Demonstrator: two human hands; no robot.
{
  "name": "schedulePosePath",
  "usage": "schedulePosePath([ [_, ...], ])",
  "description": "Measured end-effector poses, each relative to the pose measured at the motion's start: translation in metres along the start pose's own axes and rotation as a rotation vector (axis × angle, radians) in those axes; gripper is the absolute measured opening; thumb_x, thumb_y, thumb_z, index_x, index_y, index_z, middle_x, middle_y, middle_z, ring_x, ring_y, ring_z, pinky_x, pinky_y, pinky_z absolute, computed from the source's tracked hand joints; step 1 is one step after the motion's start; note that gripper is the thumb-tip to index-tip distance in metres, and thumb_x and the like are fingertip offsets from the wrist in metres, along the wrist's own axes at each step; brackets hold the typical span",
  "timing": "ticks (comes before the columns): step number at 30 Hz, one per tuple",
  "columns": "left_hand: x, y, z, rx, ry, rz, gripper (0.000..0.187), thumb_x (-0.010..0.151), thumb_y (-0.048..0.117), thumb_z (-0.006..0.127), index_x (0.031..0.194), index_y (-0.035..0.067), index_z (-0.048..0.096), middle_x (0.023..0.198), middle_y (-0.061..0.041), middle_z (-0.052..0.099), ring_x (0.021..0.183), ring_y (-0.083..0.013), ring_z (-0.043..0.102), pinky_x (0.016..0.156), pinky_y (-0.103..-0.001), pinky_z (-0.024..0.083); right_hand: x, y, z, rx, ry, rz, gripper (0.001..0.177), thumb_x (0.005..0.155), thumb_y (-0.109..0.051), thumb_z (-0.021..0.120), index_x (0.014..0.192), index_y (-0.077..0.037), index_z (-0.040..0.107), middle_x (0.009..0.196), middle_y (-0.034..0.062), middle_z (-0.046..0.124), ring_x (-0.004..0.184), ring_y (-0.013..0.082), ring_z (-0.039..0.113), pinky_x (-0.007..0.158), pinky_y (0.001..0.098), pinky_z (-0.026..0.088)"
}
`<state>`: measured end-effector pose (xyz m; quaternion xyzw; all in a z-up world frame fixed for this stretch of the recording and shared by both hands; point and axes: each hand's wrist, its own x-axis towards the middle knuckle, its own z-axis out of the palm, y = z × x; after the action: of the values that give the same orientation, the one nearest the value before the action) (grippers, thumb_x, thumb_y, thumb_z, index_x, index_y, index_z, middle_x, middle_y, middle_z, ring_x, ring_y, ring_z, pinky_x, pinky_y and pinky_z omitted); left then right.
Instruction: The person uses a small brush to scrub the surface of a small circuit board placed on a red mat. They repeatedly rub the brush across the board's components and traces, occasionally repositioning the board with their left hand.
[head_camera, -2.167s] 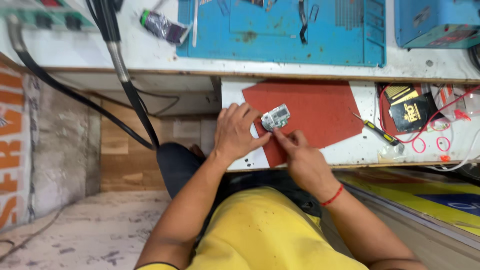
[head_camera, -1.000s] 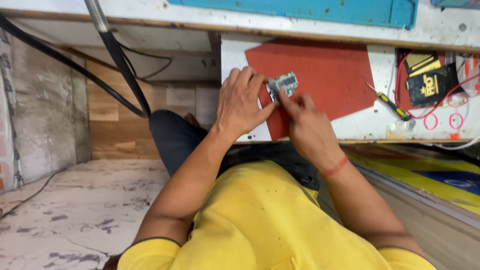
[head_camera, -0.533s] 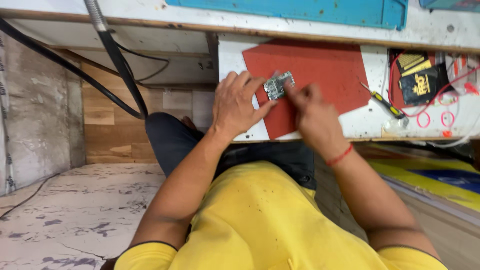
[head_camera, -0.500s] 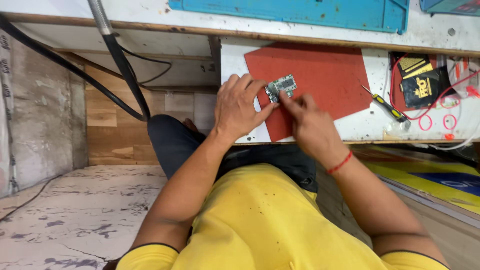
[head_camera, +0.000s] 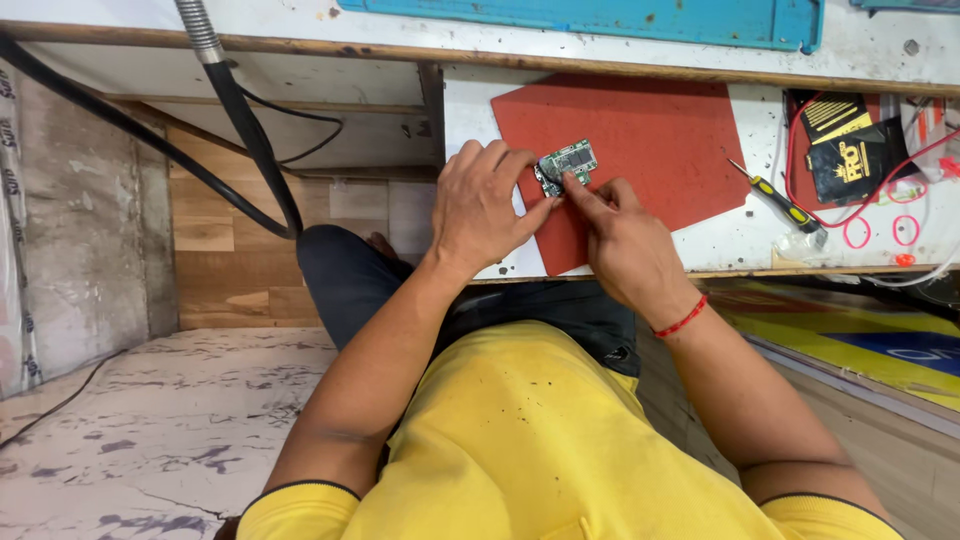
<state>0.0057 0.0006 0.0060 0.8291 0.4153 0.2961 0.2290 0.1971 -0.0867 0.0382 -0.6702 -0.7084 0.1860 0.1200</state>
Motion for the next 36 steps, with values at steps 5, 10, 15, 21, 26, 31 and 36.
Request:
schedulePosePath([
  [5, -0.006, -0.001, 0.003, -0.007, 0.059, 0.033, 0.049, 0.076, 0.039, 0.088, 0.108, 0.007, 0.070, 0.098, -0.008, 0.063, 0.092, -0.0297, 0.057, 0.081, -0.044, 0.047, -0.005, 0.009, 0.002, -0.032, 0.055, 0.021, 0.058, 0.092, 0.004, 0.053, 0.146, -0.014, 0.061, 0.113, 0.0205, 0.062, 0.085, 0.0426, 0.066, 0.072, 0.0508, 0.055],
  [10, -0.003, -0.003, 0.004, -0.007, 0.020, 0.025, 0.047, 0.077, 0.038, 0.088, 0.108, 0.008, 0.070, 0.096, -0.008, 0.062, 0.090, -0.0296, 0.057, 0.079, -0.044, 0.047, 0.000, 0.013, 0.004, 0.006, 0.127, -0.004, 0.060, 0.088, 0.005, 0.054, 0.144, -0.014, 0.062, 0.110, 0.0210, 0.062, 0.085, 0.0418, 0.067, 0.076, 0.0500, 0.057],
  [15, -0.002, -0.001, 0.001, -0.005, 0.037, 0.009, 0.045, 0.074, 0.034, 0.088, 0.108, 0.009, 0.071, 0.095, -0.006, 0.063, 0.091, -0.0293, 0.057, 0.080, -0.043, 0.048, -0.001, -0.004, 0.005, 0.024, -0.009, -0.014, 0.058, 0.088, 0.004, 0.055, 0.143, -0.013, 0.063, 0.103, 0.0201, 0.063, 0.078, 0.0412, 0.066, 0.068, 0.0505, 0.054],
  [21, -0.002, -0.001, 0.001, -0.006, 0.032, 0.006, 0.049, 0.071, 0.034, 0.088, 0.108, 0.008, 0.069, 0.096, -0.007, 0.064, 0.090, -0.0301, 0.057, 0.080, -0.044, 0.046, -0.010, -0.007, -0.001, -0.004, -0.021, -0.046, 0.057, 0.090, 0.002, 0.056, 0.145, -0.014, 0.061, 0.106, 0.0193, 0.063, 0.080, 0.0411, 0.066, 0.067, 0.0499, 0.055],
  [26, -0.004, -0.002, 0.005, -0.001, 0.005, -0.016, 0.051, 0.077, 0.036, 0.089, 0.114, 0.009, 0.066, 0.099, -0.006, 0.066, 0.092, -0.0298, 0.057, 0.083, -0.044, 0.047, 0.004, -0.004, -0.002, -0.079, 0.024, -0.007, 0.057, 0.092, 0.002, 0.055, 0.144, -0.018, 0.063, 0.113, 0.0194, 0.062, 0.079, 0.0406, 0.066, 0.066, 0.0495, 0.055],
  [31, -0.002, 0.001, 0.003, -0.028, 0.047, 0.016, 0.054, 0.076, 0.037, 0.089, 0.117, 0.008, 0.068, 0.098, -0.007, 0.065, 0.091, -0.0294, 0.057, 0.081, -0.043, 0.047, 0.004, 0.005, -0.006, -0.028, 0.055, 0.010, 0.059, 0.090, 0.001, 0.054, 0.144, -0.020, 0.062, 0.111, 0.0161, 0.062, 0.081, 0.0386, 0.067, 0.068, 0.0486, 0.056],
  [36, 0.002, 0.003, -0.003, -0.026, 0.043, 0.034, 0.049, 0.076, 0.035, 0.087, 0.115, 0.010, 0.073, 0.095, -0.005, 0.062, 0.090, -0.0280, 0.056, 0.079, -0.042, 0.046, -0.002, -0.001, -0.001, -0.002, -0.056, 0.045, 0.062, 0.090, 0.001, 0.052, 0.148, -0.017, 0.058, 0.107, 0.0173, 0.059, 0.082, 0.0405, 0.066, 0.066, 0.0502, 0.054],
])
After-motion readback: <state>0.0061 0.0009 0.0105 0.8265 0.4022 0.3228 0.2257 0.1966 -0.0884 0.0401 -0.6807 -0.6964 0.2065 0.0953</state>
